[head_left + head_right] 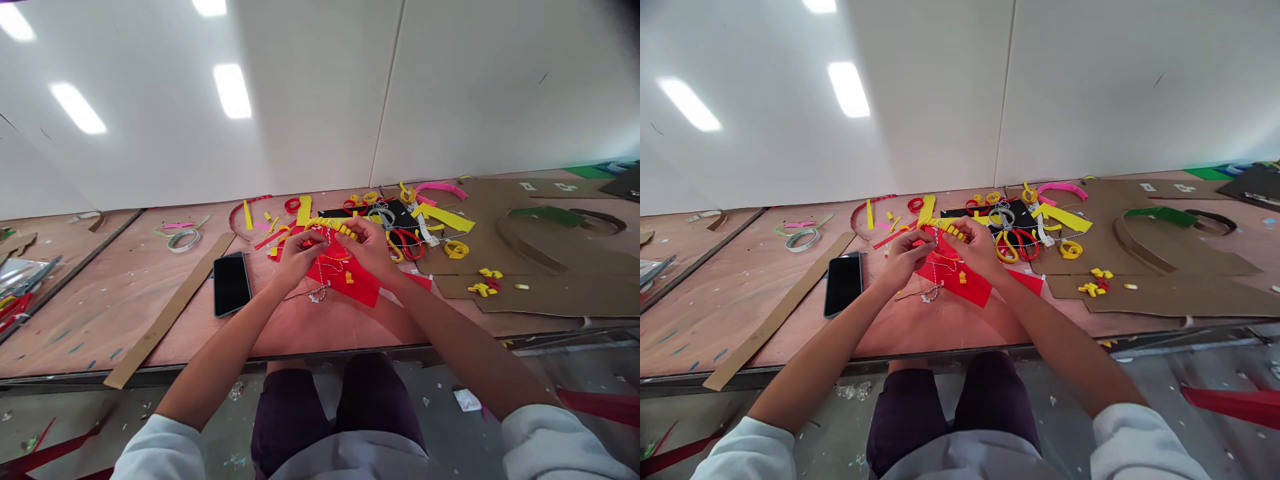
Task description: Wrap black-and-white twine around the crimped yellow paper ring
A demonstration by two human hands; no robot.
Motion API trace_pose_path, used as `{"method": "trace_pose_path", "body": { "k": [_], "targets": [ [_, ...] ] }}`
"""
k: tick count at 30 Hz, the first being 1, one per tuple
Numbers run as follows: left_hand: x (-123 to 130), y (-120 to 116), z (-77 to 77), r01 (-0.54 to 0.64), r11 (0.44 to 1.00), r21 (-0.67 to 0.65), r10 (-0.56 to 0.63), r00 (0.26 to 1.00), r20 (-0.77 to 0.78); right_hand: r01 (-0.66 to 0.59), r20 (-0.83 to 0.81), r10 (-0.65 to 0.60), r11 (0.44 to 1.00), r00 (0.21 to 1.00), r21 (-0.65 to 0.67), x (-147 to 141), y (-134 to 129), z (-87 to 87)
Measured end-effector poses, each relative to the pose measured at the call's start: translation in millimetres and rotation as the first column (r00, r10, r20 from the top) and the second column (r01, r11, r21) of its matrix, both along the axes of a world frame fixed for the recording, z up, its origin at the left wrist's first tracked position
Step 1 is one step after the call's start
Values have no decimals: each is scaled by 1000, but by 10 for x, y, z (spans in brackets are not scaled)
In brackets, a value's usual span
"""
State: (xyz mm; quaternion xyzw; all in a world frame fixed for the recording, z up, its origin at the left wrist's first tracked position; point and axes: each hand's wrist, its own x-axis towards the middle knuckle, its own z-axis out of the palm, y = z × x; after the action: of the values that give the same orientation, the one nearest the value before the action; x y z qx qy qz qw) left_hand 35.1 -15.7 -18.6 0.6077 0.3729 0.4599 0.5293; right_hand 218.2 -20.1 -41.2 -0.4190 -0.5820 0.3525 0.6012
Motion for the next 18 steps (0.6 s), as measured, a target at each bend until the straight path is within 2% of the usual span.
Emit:
{"method": "trace_pose_path", "body": {
  "k": [3,9,18],
  "targets": [
    [0,0,-7,4,1000,7,-4,1000,26,0,1,0,1000,1000,-1,-1,-3,-8],
    [9,13,-61,14,992,124,-18,999,26,-3,-4,3,1000,1000,2,-7,-16,5],
    [20,2,-38,40,998,55,-43,998,51,1,-6,-1,1000,1000,10,16,9,-9]
  ]
}}
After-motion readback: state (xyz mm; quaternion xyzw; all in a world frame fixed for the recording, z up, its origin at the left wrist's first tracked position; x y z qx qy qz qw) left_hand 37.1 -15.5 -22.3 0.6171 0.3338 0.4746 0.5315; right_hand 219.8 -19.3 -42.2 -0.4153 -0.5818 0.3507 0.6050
